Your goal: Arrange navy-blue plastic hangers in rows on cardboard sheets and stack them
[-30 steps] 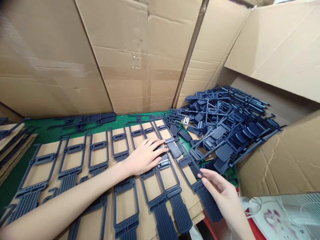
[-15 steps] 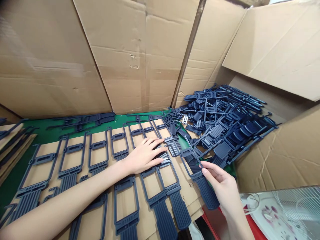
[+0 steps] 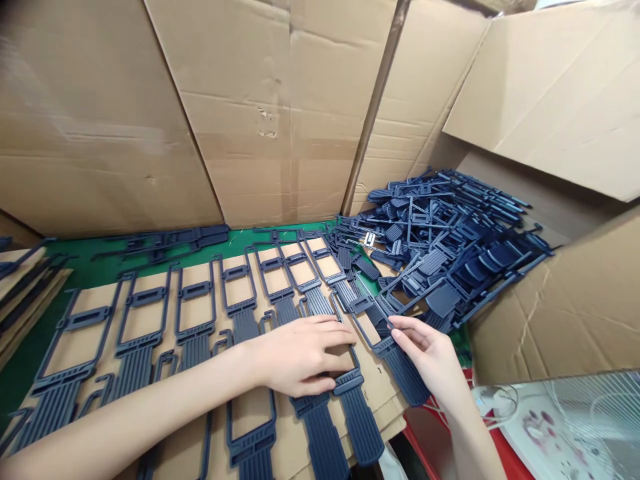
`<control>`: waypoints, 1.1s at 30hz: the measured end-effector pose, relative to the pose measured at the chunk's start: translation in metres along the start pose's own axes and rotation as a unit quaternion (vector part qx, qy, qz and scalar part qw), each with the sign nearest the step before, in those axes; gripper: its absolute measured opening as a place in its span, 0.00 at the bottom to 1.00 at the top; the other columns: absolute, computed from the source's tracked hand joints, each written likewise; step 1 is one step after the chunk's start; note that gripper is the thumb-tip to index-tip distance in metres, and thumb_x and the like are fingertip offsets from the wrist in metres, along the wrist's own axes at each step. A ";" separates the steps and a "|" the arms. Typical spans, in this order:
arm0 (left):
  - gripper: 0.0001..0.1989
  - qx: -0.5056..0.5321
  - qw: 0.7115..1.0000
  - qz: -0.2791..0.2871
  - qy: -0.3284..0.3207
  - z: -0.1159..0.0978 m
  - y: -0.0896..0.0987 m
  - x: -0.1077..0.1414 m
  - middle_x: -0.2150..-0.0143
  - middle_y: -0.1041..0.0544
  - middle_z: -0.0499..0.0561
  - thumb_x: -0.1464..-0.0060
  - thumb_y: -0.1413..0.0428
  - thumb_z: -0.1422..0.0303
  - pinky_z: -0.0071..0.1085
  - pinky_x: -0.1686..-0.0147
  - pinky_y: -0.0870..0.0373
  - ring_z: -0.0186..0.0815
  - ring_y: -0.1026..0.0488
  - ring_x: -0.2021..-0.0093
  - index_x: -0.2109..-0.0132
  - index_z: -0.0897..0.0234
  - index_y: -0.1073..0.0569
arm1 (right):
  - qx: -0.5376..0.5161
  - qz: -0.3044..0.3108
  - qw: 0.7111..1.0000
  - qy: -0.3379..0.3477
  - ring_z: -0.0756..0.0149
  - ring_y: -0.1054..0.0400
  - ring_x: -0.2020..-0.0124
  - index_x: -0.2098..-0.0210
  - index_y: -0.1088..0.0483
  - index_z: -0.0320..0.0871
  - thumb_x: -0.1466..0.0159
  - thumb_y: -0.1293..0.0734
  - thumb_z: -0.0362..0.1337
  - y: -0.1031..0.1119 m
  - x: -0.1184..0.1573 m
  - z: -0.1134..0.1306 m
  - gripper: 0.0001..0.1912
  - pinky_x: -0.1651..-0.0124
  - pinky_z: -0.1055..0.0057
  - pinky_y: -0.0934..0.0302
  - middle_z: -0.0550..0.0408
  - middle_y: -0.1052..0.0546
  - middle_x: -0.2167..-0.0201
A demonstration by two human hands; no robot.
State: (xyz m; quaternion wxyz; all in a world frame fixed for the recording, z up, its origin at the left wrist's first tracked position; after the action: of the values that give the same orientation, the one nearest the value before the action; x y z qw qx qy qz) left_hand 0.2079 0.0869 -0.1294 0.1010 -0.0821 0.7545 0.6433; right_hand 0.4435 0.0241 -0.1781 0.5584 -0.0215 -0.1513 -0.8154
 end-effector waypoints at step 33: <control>0.20 -0.053 0.990 -0.004 0.131 0.012 0.009 -0.018 0.39 0.35 0.64 0.39 0.48 0.63 0.44 0.41 0.41 0.48 0.37 0.40 0.43 0.67 0.32 | 0.085 0.064 0.991 0.087 0.58 0.26 0.64 0.57 0.26 0.39 0.43 0.31 0.50 -0.007 0.006 0.000 0.22 0.56 0.62 0.31 0.46 0.21 0.65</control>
State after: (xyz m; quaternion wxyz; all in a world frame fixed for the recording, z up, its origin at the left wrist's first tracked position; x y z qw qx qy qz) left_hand 0.2230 0.0999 -0.1177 -0.0006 -0.1733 0.7258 0.6657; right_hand 0.4346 0.0206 -0.1786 0.6199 0.0870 -0.1692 -0.7612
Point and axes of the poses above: each hand's wrist, its own x-axis away from the middle knuckle, its own y-axis out of the back of the hand, z = x × y, the point moved 3 cm from there along -x, towards the middle knuckle
